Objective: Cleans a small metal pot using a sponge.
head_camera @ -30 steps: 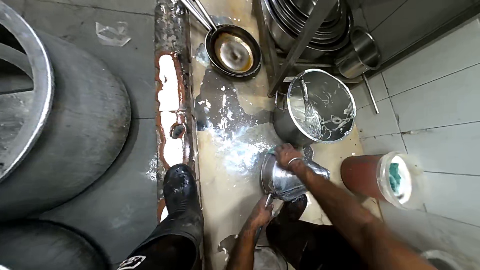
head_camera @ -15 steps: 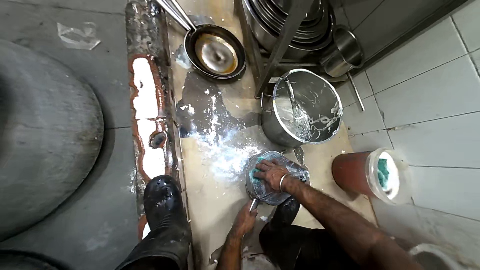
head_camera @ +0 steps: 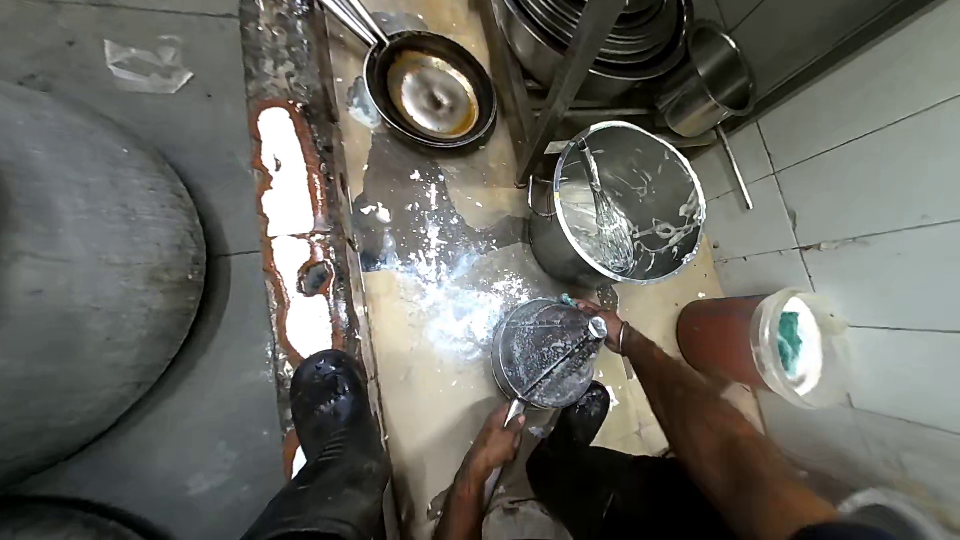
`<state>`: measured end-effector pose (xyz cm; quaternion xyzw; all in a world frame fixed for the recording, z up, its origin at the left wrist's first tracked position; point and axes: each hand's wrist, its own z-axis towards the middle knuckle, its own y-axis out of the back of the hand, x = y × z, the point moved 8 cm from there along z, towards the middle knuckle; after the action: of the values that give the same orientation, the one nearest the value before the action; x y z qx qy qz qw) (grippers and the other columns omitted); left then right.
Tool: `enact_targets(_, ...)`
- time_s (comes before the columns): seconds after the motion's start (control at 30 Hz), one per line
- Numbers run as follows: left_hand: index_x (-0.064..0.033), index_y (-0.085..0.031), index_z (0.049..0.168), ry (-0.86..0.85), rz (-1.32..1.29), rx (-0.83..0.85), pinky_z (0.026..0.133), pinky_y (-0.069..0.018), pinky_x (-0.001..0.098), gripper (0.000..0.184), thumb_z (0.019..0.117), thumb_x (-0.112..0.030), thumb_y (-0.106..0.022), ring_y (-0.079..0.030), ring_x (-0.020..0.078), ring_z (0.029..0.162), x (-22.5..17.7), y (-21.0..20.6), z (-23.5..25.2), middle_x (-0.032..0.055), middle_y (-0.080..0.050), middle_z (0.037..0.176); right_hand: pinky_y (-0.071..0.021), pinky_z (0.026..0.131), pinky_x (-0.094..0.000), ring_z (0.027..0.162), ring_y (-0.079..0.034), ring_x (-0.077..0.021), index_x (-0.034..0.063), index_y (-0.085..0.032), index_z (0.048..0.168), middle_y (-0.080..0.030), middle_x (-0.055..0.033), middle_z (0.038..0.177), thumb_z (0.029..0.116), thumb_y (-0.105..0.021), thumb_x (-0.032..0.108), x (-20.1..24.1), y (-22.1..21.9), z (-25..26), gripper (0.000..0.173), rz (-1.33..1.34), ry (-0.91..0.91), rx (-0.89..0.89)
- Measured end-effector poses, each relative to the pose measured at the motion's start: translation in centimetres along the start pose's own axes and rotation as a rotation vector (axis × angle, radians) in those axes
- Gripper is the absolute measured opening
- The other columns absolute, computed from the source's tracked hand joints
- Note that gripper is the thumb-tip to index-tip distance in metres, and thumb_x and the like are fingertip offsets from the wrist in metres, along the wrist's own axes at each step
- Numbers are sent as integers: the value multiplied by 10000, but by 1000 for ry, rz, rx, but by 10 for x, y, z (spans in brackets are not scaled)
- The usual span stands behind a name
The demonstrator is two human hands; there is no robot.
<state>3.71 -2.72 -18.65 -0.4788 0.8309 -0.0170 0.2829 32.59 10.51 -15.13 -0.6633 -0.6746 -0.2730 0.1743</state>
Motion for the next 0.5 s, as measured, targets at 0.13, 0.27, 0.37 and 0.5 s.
enact_targets(0.13,-64,-453,1338,87,-113,61,444,-480,282,295,1124,-265,-430,-492,127,470,-16,-17,-8,19,-487,668,-505,981,-549,1234,-604,-321,128,-522,1495,-600,-171,1424,1134,-338,397,-19,5,-49,487,75,68,-377)
enact_targets(0.27,-72,-453,1261,147,-235,82,427,-489,285,252,1129,-283,-414,-477,129,446,-36,-37,-17,14,-454,640,-457,1080,-581,1360,-536,-312,261,-416,1575,-508,-99,1555,1095,-354,546,-30,-12,-87,561,139,21,-573)
enact_targets(0.37,-86,-439,1229,168,-253,81,419,-488,285,238,1132,-301,-405,-473,130,432,-50,-41,-21,13,-446,623,-360,1176,-593,1463,-408,-379,104,-409,1568,-401,-203,1605,1106,-397,367,-1,-32,-102,531,42,197,-741)
enact_targets(0.5,-73,-450,1120,142,-306,64,396,-483,278,202,1144,-238,-336,-465,126,414,-62,-47,-29,17,-447,606,-289,1239,-589,1510,-315,-455,24,-534,1469,-391,-277,1585,1012,-545,229,39,-96,-131,501,-328,421,-748)
